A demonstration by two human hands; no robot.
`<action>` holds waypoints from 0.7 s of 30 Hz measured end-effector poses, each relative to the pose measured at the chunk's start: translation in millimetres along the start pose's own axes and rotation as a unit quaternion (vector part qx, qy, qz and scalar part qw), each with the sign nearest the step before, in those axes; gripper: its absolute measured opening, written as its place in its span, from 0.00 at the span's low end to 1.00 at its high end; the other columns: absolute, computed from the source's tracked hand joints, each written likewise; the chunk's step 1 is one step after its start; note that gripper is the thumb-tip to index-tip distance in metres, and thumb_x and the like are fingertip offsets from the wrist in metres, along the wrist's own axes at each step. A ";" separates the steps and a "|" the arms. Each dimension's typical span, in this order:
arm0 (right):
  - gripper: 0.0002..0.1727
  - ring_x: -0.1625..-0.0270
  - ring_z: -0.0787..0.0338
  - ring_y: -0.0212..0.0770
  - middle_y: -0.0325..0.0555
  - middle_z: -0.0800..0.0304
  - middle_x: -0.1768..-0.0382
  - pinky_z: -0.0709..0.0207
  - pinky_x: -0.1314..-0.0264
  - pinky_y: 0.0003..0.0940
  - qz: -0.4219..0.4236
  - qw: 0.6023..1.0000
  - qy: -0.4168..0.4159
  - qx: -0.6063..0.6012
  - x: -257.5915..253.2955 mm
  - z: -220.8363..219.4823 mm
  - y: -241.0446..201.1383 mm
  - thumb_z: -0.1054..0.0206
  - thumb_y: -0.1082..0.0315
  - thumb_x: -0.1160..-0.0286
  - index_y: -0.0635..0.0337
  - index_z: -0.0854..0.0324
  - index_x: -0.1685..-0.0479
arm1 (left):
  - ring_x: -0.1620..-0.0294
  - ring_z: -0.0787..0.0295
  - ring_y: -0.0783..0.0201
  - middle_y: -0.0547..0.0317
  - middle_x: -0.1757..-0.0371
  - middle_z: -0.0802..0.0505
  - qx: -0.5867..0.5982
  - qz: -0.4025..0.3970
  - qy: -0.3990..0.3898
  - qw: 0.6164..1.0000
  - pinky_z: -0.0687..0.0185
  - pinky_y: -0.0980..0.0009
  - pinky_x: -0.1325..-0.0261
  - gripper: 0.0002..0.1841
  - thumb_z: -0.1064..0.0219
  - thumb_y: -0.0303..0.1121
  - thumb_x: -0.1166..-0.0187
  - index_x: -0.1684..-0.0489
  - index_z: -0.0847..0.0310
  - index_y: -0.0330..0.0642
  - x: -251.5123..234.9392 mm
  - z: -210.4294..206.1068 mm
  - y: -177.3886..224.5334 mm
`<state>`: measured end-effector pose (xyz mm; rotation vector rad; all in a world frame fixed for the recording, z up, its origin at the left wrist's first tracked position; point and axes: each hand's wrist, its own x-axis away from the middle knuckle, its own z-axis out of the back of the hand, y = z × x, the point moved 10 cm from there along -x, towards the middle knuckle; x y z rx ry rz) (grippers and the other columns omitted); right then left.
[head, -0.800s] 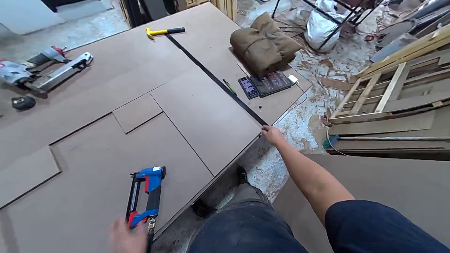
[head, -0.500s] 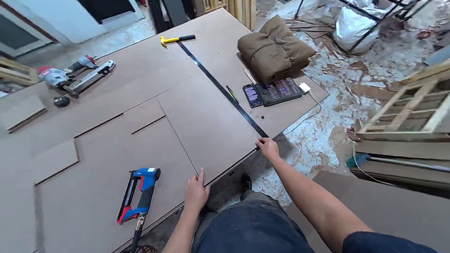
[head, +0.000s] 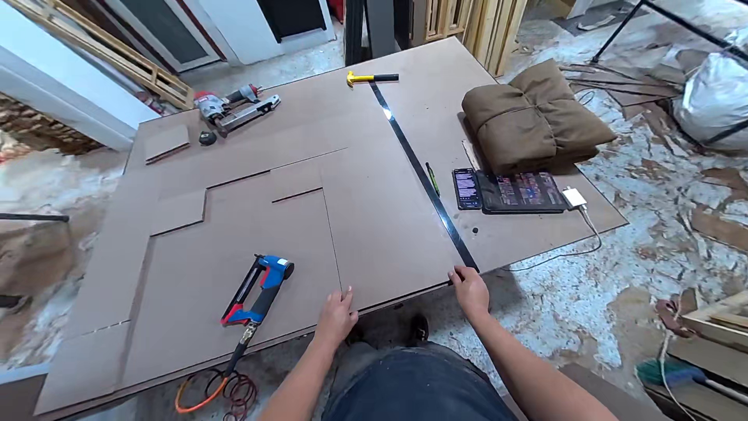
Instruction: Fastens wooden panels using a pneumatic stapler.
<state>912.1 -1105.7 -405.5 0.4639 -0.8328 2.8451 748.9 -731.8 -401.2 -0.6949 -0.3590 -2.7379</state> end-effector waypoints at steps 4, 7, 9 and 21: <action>0.19 0.35 0.10 0.45 0.41 0.09 0.37 0.17 0.32 0.54 -0.003 1.000 -0.002 0.010 -0.6 0.9 -3.1 0.35 0.49 0.17 0.45 0.10 0.37 | 0.26 0.19 0.48 0.43 0.29 0.15 -0.005 0.007 0.010 1.000 0.22 0.56 0.24 0.38 0.31 0.47 0.27 0.12 0.30 0.52 -1.5 0.0 -0.3; 0.19 0.37 0.09 0.45 0.42 0.09 0.38 0.17 0.33 0.54 -0.006 1.000 -0.008 0.014 -1.2 -0.1 -3.6 0.36 0.49 0.16 0.46 0.10 0.38 | 0.28 0.18 0.48 0.43 0.30 0.14 -0.006 0.006 0.014 1.000 0.22 0.57 0.25 0.37 0.31 0.48 0.27 0.12 0.30 0.52 -1.5 -1.9 -1.7; 0.19 0.37 0.09 0.44 0.41 0.09 0.38 0.17 0.33 0.53 -0.006 1.000 -0.010 0.022 -1.3 -0.4 -4.0 0.37 0.48 0.16 0.45 0.10 0.38 | 0.27 0.18 0.48 0.43 0.30 0.14 -0.007 0.006 0.012 1.000 0.22 0.57 0.24 0.37 0.31 0.47 0.27 0.12 0.30 0.52 -1.8 -2.4 -1.8; 0.19 0.37 0.09 0.44 0.42 0.08 0.39 0.17 0.32 0.52 0.026 0.999 0.004 0.024 -1.2 -2.2 -5.6 0.36 0.49 0.16 0.48 0.10 0.39 | 0.24 0.22 0.47 0.41 0.27 0.18 0.050 0.010 -0.023 0.998 0.27 0.58 0.20 0.37 0.32 0.46 0.21 0.08 0.36 0.54 -2.1 -4.8 -8.1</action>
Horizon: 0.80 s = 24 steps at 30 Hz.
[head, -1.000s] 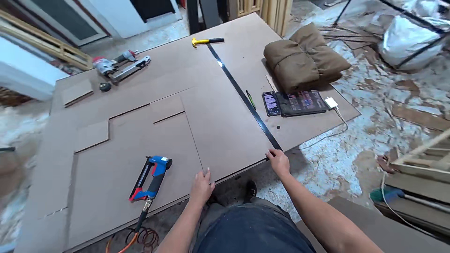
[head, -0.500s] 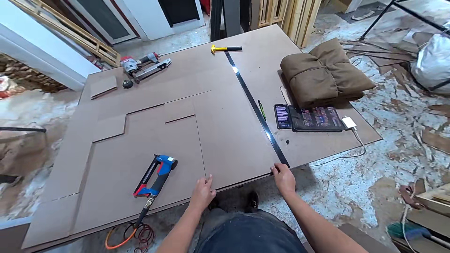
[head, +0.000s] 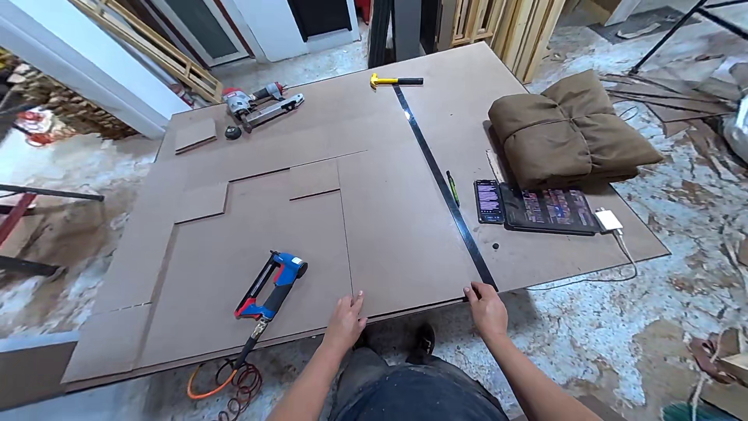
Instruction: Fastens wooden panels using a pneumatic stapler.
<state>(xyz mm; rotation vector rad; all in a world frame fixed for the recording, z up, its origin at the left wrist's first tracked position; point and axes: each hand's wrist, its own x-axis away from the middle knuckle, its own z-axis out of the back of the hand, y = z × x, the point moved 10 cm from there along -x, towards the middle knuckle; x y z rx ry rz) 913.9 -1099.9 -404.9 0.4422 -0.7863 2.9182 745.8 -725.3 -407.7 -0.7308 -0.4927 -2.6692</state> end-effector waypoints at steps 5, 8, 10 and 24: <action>0.19 0.40 0.08 0.45 0.44 0.08 0.42 0.16 0.34 0.52 0.024 1.000 0.004 -0.005 -0.5 -0.6 1.6 0.35 0.50 0.16 0.50 0.09 0.41 | 0.23 0.22 0.47 0.42 0.27 0.17 0.017 -0.009 -0.012 1.000 0.26 0.57 0.20 0.37 0.32 0.47 0.20 0.08 0.36 0.57 -0.9 -1.2 -3.4; 0.18 0.38 0.09 0.49 0.49 0.08 0.40 0.18 0.33 0.57 0.025 0.999 0.011 -0.023 0.3 0.5 -2.4 0.34 0.53 0.17 0.53 0.10 0.41 | 0.23 0.22 0.47 0.43 0.27 0.16 0.028 -0.014 -0.009 0.999 0.26 0.55 0.20 0.36 0.31 0.47 0.21 0.09 0.34 0.54 -0.9 3.2 -3.6; 0.17 0.38 0.09 0.51 0.51 0.08 0.40 0.18 0.33 0.58 0.018 0.999 0.021 -0.023 2.5 -0.4 -4.6 0.33 0.55 0.18 0.55 0.10 0.41 | 0.23 0.21 0.47 0.43 0.28 0.15 0.019 -0.029 -0.009 0.999 0.25 0.55 0.20 0.35 0.33 0.48 0.21 0.10 0.33 0.51 -1.0 3.3 -5.1; 0.19 0.35 0.10 0.53 0.55 0.09 0.39 0.21 0.29 0.60 -0.012 1.000 0.024 0.009 1.8 -2.7 -4.6 0.34 0.56 0.17 0.58 0.11 0.38 | 0.33 0.14 0.41 0.37 0.38 0.11 0.013 -0.188 -0.007 0.982 0.16 0.53 0.31 0.33 0.34 0.41 0.22 0.14 0.29 0.43 -9.4 0.5 -7.7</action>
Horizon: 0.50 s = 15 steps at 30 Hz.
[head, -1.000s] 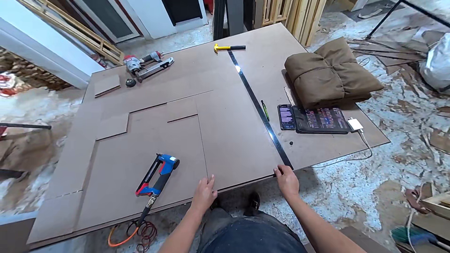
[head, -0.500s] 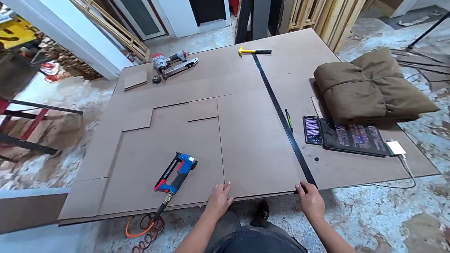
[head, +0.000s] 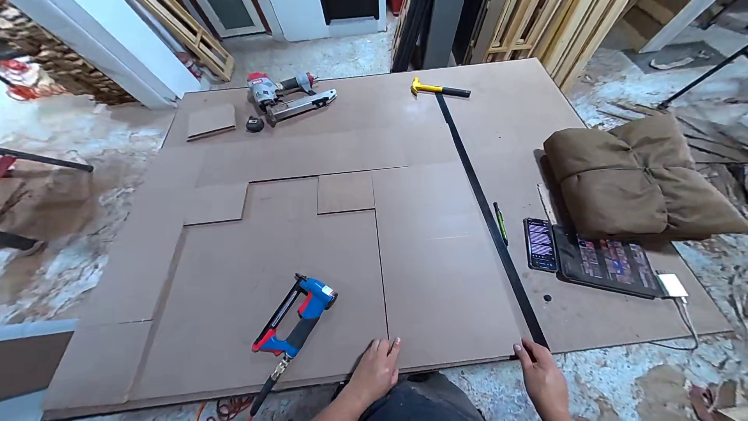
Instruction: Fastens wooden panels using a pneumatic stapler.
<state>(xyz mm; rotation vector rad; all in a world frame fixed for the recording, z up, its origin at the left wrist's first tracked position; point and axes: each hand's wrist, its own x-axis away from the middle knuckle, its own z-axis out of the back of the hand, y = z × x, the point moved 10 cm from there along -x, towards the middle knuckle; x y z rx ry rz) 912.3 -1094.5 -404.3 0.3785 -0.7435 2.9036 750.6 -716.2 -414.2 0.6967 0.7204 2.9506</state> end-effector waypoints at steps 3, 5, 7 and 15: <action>0.22 0.33 0.12 0.56 0.59 0.10 0.38 0.23 0.27 0.60 -0.015 0.999 -0.030 0.016 0.3 2.0 -4.3 0.35 0.54 0.17 0.60 0.12 0.36 | 0.30 0.15 0.42 0.37 0.34 0.12 0.065 -0.012 -0.052 0.996 0.18 0.52 0.29 0.34 0.31 0.45 0.20 0.13 0.30 0.44 -1.7 8.7 -5.6; 0.23 0.30 0.14 0.59 0.62 0.13 0.34 0.25 0.24 0.59 -0.030 0.999 -0.024 0.034 -1.1 8.4 -15.1 0.33 0.54 0.19 0.61 0.12 0.35 | 0.25 0.18 0.46 0.41 0.28 0.14 0.123 0.016 -0.080 0.989 0.22 0.53 0.23 0.37 0.31 0.52 0.20 0.12 0.32 0.46 -1.0 31.9 -15.9; 0.29 0.24 0.19 0.64 0.68 0.20 0.27 0.28 0.20 0.61 -0.018 0.999 0.010 0.044 -3.3 17.8 -48.3 0.32 0.53 0.20 0.63 0.19 0.26 | 0.22 0.19 0.51 0.47 0.24 0.15 0.142 0.058 -0.022 0.988 0.25 0.54 0.19 0.34 0.33 0.52 0.18 0.13 0.29 0.50 -7.9 71.4 -41.9; 0.29 0.23 0.17 0.53 0.53 0.16 0.25 0.24 0.21 0.57 0.327 0.943 0.045 -0.035 -188.5 -62.4 -386.3 0.42 0.47 0.15 0.55 0.18 0.25 | 0.19 0.23 0.44 0.45 0.16 0.23 0.042 0.225 0.235 0.945 0.27 0.43 0.20 0.32 0.28 0.50 0.22 0.16 0.25 0.53 -146.7 247.6 -221.3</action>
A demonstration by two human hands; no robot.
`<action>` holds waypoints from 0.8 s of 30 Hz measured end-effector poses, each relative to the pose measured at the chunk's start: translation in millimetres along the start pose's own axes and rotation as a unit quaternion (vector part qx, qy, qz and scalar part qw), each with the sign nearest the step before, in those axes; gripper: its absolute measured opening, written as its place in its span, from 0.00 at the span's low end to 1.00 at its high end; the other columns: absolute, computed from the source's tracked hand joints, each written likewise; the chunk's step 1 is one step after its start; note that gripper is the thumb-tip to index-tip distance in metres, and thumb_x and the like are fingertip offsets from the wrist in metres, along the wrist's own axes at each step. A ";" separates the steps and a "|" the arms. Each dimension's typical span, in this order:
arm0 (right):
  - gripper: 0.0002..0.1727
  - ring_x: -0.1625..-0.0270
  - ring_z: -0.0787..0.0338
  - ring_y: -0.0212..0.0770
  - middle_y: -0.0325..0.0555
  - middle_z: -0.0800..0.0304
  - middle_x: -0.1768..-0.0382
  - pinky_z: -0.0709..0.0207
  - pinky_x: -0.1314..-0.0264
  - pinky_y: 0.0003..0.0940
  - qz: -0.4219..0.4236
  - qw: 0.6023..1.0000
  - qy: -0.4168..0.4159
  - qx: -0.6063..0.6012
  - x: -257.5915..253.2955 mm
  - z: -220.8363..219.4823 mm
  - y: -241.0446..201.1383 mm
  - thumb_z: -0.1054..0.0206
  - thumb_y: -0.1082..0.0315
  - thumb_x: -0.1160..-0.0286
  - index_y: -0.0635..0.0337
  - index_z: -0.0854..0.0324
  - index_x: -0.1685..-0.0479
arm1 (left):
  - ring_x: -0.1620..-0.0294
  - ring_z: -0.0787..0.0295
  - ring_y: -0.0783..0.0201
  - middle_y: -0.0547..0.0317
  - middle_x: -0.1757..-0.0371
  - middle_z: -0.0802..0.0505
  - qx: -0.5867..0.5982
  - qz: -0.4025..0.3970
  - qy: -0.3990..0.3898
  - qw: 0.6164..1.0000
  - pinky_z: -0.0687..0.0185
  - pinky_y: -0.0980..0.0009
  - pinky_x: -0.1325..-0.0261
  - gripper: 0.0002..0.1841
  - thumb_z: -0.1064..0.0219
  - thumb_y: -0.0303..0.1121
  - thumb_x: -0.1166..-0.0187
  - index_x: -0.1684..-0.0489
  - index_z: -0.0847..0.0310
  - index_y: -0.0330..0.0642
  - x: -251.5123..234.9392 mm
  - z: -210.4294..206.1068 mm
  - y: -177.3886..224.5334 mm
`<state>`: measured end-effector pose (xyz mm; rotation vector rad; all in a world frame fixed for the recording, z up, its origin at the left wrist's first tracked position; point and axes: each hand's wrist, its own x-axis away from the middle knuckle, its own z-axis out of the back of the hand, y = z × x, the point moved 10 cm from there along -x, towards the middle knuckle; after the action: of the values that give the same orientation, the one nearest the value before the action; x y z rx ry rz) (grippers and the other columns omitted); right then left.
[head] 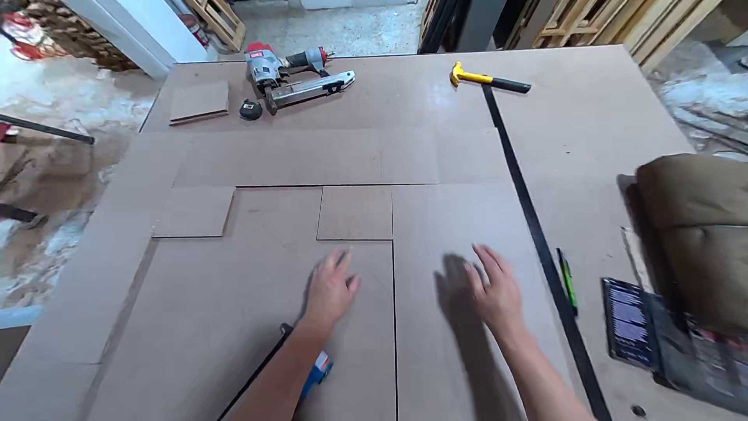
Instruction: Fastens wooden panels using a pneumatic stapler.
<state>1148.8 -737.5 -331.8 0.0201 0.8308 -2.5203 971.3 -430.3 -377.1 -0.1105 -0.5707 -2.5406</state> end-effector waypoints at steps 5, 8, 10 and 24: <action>0.25 0.15 0.26 0.49 0.46 0.20 0.21 0.43 0.09 0.61 0.118 0.993 0.013 -0.023 -188.4 -120.4 -58.3 0.44 0.50 0.13 0.52 0.18 0.26 | 0.04 0.52 0.45 0.50 0.04 0.44 -0.089 0.009 0.061 0.994 0.55 0.34 0.08 0.49 0.34 0.76 0.35 0.10 0.33 0.64 -84.1 -10.7 -45.7; 0.27 0.09 0.35 0.46 0.38 0.25 0.15 0.54 0.05 0.61 0.113 0.992 -0.052 0.022 -211.2 -169.9 -51.3 0.49 0.48 0.11 0.47 0.19 0.22 | 0.05 0.48 0.45 0.48 0.06 0.39 -0.072 -0.062 0.113 0.989 0.53 0.30 0.09 0.47 0.42 0.78 0.30 0.12 0.29 0.60 -91.3 -7.7 -45.8; 0.25 0.09 0.34 0.43 0.34 0.25 0.15 0.51 0.05 0.58 0.099 0.990 -0.087 0.042 -210.8 -178.0 -47.3 0.51 0.51 0.10 0.44 0.18 0.23 | 0.06 0.45 0.43 0.45 0.07 0.36 -0.067 -0.081 0.132 0.986 0.51 0.29 0.10 0.46 0.45 0.78 0.28 0.14 0.27 0.57 -87.8 -9.4 -44.9; 0.23 0.12 0.30 0.38 0.28 0.20 0.19 0.46 0.06 0.54 0.051 0.995 -0.075 0.030 -211.4 -171.8 -43.7 0.49 0.52 0.10 0.43 0.13 0.28 | 0.06 0.46 0.42 0.42 0.08 0.35 -0.036 -0.081 0.156 0.984 0.38 0.41 0.11 0.44 0.38 0.75 0.28 0.15 0.26 0.58 -85.8 -12.5 -44.5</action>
<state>1293.0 -517.0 -413.6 -0.1033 0.6755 -2.4157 1022.4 -360.0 -421.3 0.3175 -0.3775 -2.6622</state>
